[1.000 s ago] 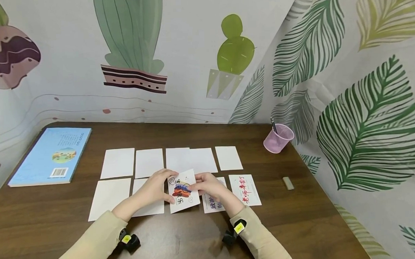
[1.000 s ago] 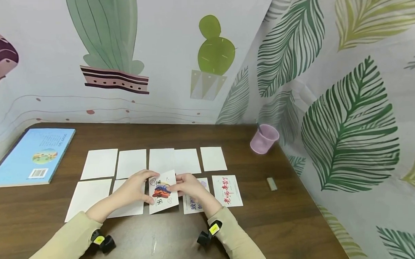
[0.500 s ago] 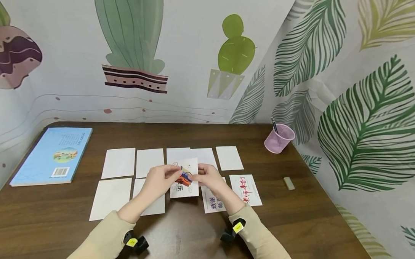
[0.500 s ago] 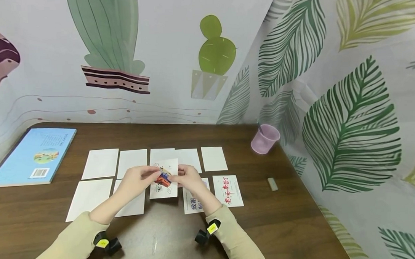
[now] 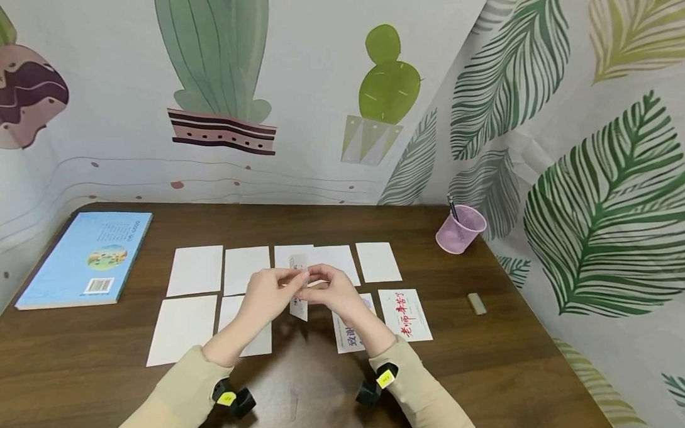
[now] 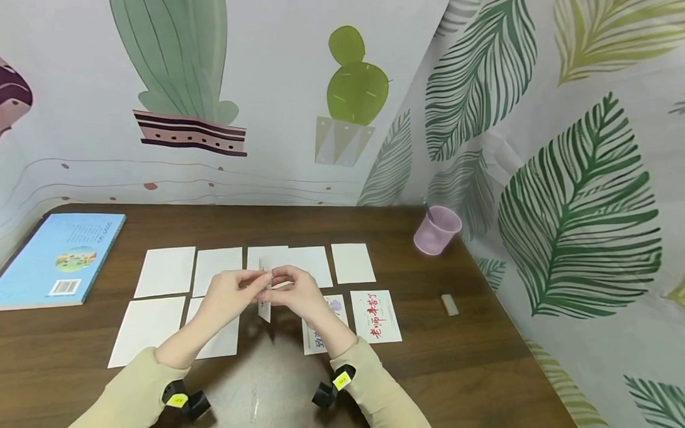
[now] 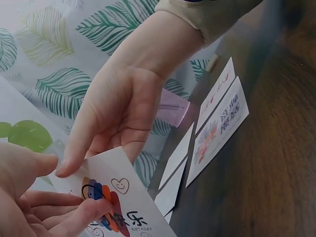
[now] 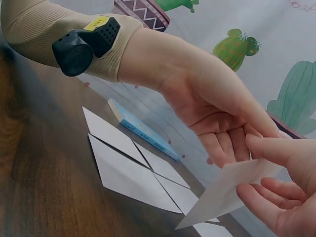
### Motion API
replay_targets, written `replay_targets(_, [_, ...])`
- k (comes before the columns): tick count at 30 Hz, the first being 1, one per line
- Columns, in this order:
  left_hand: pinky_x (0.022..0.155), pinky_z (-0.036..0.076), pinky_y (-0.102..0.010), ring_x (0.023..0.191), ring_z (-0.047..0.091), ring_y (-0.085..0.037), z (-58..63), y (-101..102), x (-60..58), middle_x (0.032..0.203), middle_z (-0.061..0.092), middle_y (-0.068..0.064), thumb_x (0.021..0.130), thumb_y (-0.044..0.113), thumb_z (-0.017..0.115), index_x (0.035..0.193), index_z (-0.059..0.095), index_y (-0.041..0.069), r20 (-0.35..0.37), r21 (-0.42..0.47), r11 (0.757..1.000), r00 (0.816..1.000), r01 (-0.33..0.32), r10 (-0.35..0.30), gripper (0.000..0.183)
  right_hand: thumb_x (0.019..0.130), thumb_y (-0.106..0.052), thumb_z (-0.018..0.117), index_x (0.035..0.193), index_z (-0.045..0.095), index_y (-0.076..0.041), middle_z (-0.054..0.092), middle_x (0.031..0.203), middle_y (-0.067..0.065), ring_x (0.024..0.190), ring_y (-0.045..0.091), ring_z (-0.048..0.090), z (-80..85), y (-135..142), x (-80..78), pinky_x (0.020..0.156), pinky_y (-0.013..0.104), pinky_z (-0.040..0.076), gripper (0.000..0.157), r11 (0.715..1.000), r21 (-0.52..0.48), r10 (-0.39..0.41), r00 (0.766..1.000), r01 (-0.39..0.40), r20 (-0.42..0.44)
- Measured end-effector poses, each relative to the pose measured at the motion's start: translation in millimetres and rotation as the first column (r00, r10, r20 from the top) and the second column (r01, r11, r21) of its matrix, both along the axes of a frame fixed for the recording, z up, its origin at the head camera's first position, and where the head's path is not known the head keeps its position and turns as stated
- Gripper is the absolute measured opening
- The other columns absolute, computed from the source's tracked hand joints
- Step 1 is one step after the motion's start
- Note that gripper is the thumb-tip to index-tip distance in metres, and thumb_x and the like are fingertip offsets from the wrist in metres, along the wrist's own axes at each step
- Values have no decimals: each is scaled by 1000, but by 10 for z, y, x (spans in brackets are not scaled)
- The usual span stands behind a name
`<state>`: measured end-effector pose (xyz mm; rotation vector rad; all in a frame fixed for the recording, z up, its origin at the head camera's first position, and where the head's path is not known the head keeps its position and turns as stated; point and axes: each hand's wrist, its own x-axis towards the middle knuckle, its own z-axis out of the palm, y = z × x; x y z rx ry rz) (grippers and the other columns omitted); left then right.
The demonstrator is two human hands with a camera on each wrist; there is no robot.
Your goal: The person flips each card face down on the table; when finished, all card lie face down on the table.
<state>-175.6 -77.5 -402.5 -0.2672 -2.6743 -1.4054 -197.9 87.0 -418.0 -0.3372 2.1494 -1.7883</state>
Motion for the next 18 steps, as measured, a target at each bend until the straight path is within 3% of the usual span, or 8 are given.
replay_targets(5, [70, 59, -36, 86, 73, -28, 20, -49, -17, 101, 74, -17, 89, 28, 71, 107, 74, -2, 13, 39, 999, 1000, -4, 4, 35, 83, -8, 75, 129, 53, 6, 61, 118, 18, 90, 13, 69, 47, 19, 5, 81, 28, 58, 52, 998, 2, 55, 998, -55, -3])
replay_targets(11, [71, 61, -33, 77, 75, -25, 7, -110, -22, 99, 74, -21, 92, 24, 68, 112, 70, -6, 146, 201, 979, 988, 13, -44, 36, 84, -23, 78, 133, 51, 4, 60, 121, 25, 95, 16, 68, 38, 98, -13, 83, 28, 56, 63, 991, -7, 133, 991, -133, -23])
replay_targets(14, [73, 61, -35, 77, 75, -27, -2, -125, -20, 102, 72, -25, 94, 19, 64, 114, 68, -10, 186, 259, 966, 981, 7, -57, 35, 87, -19, 75, 132, 51, 7, 60, 118, 28, 91, 14, 67, -8, 114, -37, 85, 32, 58, 57, 993, -15, 113, 993, -113, -20])
replay_targets(18, [73, 61, -34, 76, 74, -25, -20, -142, -12, 105, 71, -26, 94, 17, 61, 115, 66, -10, 204, 242, 970, 979, -20, -31, 35, 90, -9, 69, 128, 52, 10, 61, 112, 24, 86, 12, 67, -95, 124, -86, 85, 36, 59, 45, 1000, -10, 25, 1000, -25, 9])
